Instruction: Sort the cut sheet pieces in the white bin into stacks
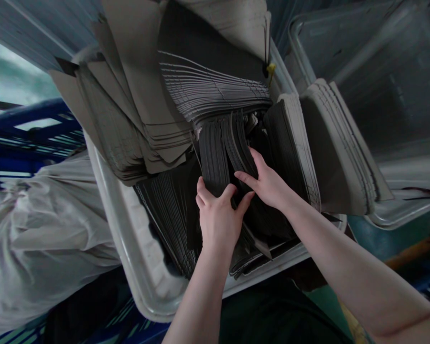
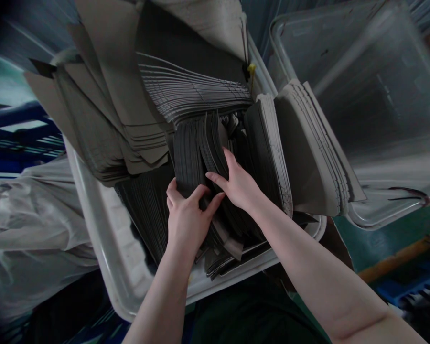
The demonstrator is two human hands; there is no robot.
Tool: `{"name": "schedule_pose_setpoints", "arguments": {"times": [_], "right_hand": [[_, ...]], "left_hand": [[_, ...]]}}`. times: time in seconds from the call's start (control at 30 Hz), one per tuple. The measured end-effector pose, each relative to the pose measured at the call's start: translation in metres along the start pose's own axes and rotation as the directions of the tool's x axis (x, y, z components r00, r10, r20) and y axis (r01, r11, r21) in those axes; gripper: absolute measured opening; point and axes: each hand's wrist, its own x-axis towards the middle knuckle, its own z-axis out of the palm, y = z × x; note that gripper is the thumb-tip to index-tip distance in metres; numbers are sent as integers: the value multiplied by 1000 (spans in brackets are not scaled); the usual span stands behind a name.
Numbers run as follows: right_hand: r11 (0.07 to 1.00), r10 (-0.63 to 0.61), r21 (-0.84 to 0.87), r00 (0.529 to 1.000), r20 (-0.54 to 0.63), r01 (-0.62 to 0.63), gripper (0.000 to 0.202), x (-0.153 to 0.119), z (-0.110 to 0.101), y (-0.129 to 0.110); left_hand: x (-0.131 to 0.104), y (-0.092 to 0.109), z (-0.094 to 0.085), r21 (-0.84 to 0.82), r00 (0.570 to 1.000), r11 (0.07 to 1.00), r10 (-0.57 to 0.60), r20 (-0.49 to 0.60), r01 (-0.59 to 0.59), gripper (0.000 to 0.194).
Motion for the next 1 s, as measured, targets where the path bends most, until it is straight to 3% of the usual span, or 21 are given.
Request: {"name": "schedule_pose_setpoints", "arguments": {"times": [1.0], "right_hand": [[1000,-16,17,1000,0,16,65,1,0,0]], "left_hand": [[1,0,2,-41,999,999,-31,-32,30,27]]}}
